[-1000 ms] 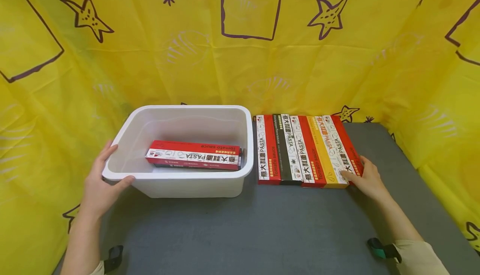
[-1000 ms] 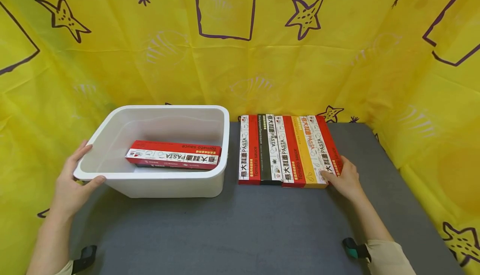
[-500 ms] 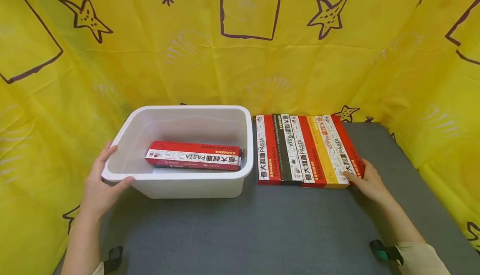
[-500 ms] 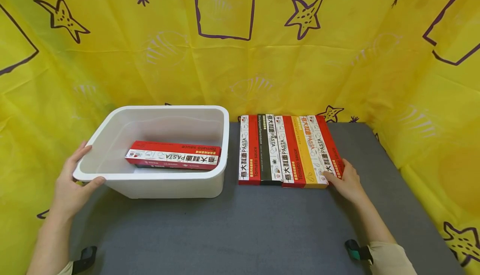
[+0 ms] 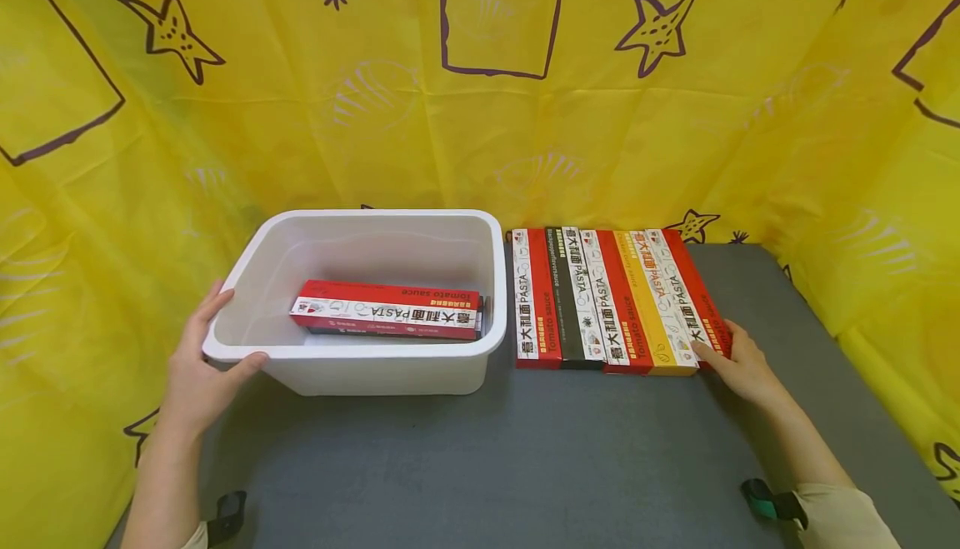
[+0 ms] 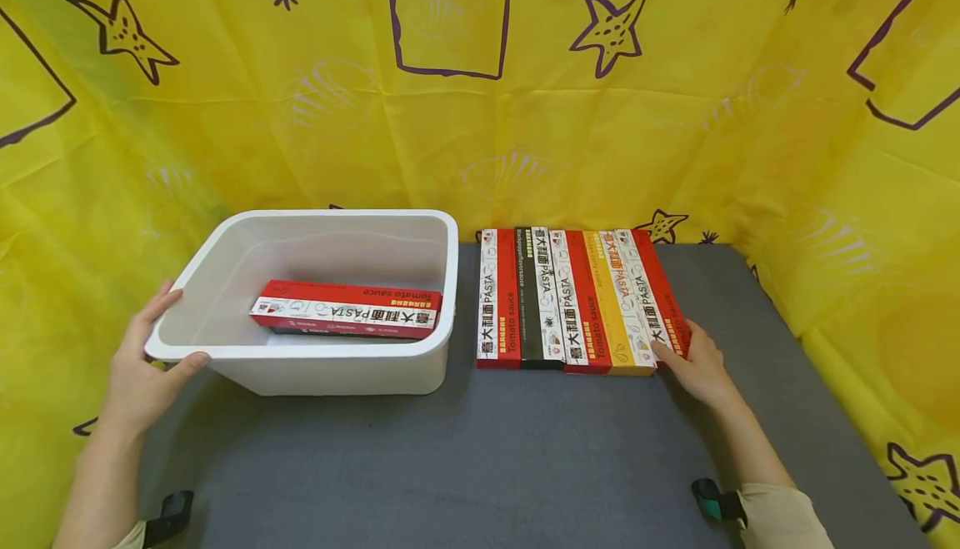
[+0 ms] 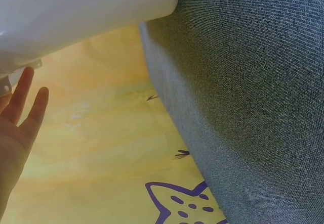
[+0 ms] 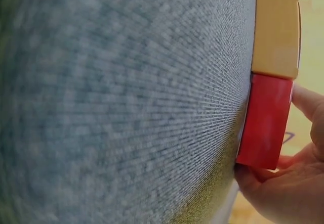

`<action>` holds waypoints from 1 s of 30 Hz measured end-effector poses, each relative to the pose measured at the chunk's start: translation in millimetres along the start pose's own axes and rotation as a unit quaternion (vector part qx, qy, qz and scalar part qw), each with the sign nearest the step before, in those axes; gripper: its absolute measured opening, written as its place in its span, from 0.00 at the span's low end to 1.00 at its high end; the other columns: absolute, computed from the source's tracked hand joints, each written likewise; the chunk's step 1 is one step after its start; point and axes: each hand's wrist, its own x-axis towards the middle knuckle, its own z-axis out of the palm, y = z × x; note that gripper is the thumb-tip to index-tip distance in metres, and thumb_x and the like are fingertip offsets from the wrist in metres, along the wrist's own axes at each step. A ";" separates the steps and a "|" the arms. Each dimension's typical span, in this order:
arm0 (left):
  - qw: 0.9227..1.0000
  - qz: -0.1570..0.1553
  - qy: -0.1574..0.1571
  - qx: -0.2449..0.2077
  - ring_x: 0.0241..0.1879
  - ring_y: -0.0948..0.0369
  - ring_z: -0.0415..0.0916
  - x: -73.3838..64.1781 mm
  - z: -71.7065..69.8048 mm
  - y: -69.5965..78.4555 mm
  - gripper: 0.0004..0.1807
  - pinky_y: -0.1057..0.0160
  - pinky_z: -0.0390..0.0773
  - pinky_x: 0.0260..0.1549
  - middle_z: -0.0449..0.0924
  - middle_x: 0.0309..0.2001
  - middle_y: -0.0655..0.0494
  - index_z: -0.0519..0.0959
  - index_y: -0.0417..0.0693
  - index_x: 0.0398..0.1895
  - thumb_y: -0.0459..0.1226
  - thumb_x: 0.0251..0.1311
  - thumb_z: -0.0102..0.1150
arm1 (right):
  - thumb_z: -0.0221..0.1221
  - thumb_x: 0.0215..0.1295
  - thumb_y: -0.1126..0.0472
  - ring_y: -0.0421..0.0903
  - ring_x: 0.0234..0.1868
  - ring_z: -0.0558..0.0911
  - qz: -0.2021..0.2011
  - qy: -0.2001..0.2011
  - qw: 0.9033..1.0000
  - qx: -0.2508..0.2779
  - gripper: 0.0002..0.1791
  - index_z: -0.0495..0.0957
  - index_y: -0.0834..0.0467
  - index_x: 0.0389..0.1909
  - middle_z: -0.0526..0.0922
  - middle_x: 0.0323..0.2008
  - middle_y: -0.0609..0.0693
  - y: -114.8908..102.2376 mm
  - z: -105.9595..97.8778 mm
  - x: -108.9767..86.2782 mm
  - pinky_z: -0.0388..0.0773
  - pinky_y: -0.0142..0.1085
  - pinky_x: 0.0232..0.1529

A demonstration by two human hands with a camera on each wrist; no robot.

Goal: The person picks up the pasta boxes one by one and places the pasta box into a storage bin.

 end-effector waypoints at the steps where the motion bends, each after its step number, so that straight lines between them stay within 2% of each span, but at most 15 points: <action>1: 1.000 -0.001 0.000 0.001 0.72 0.61 0.52 -0.1 0.0 0.2 0.46 0.76 0.59 0.60 0.51 0.76 0.64 0.59 0.56 0.75 0.33 0.52 0.69 | 0.51 0.71 0.48 0.75 0.56 0.63 -0.001 0.002 1.000 0.001 0.46 0.44 0.82 0.67 0.61 0.58 0.82 0.3 -0.2 0.0 0.60 0.68 0.53; 5: 1.000 0.004 0.001 0.000 0.71 0.61 0.52 0.1 0.0 0.5 0.46 0.79 0.60 0.58 0.51 0.76 0.63 0.59 0.56 0.75 0.33 0.52 0.69 | 0.51 0.70 0.47 0.76 0.55 0.64 0.000 0.004 1.000 0.001 0.46 0.45 0.82 0.67 0.61 0.58 0.82 0.5 -1.0 -0.7 0.60 0.67 0.52; 9: 1.000 0.010 0.004 -0.005 0.71 0.62 0.53 0.6 0.1 0.6 0.46 0.81 0.61 0.55 0.52 0.76 0.62 0.60 0.55 0.74 0.32 0.51 0.69 | 0.49 0.71 0.46 0.78 0.58 0.59 0.018 -0.007 1.000 -0.005 0.48 0.41 0.83 0.68 0.56 0.60 0.84 1.5 -3.2 -0.9 0.56 0.70 0.55; 12: 1.000 0.010 0.005 -0.006 0.71 0.63 0.53 0.5 0.1 0.5 0.46 0.81 0.60 0.55 0.52 0.75 0.62 0.60 0.55 0.74 0.31 0.51 0.70 | 0.49 0.71 0.45 0.79 0.58 0.59 0.023 -0.012 1.000 -0.011 0.49 0.40 0.83 0.67 0.56 0.60 0.84 2.1 -4.3 -0.8 0.56 0.71 0.56; 17: 1.000 0.008 0.004 -0.006 0.71 0.63 0.53 0.4 0.1 0.2 0.46 0.80 0.59 0.56 0.52 0.76 0.63 0.60 0.55 0.74 0.32 0.50 0.70 | 0.51 0.71 0.47 0.73 0.54 0.67 -0.003 -0.010 1.000 -0.014 0.44 0.49 0.82 0.66 0.64 0.57 0.80 1.0 -4.1 -3.8 0.65 0.65 0.52; 21: 1.000 0.006 0.003 -0.005 0.71 0.62 0.53 0.2 0.4 0.5 0.46 0.80 0.60 0.56 0.52 0.76 0.63 0.60 0.56 0.74 0.32 0.51 0.69 | 0.53 0.71 0.49 0.70 0.54 0.66 -0.023 -0.025 0.999 0.004 0.43 0.49 0.81 0.66 0.63 0.57 0.79 1.1 -4.9 -8.8 0.65 0.62 0.51; 25: 1.000 0.007 0.005 -0.009 0.71 0.62 0.53 0.6 0.5 1.4 0.46 0.80 0.61 0.55 0.52 0.76 0.60 0.60 0.55 0.74 0.31 0.50 0.69 | 0.54 0.70 0.50 0.70 0.57 0.63 -0.022 -0.048 0.998 0.031 0.46 0.44 0.80 0.68 0.58 0.60 0.78 1.0 -7.9 -12.5 0.62 0.62 0.54; 30: 1.000 0.007 0.004 -0.008 0.71 0.61 0.52 1.0 0.4 0.8 0.46 0.79 0.60 0.58 0.51 0.76 0.60 0.60 0.55 0.74 0.32 0.51 0.69 | 0.53 0.70 0.45 0.73 0.61 0.57 0.014 -0.077 0.996 0.029 0.52 0.35 0.78 0.70 0.50 0.64 0.80 0.4 -13.0 -15.6 0.57 0.68 0.56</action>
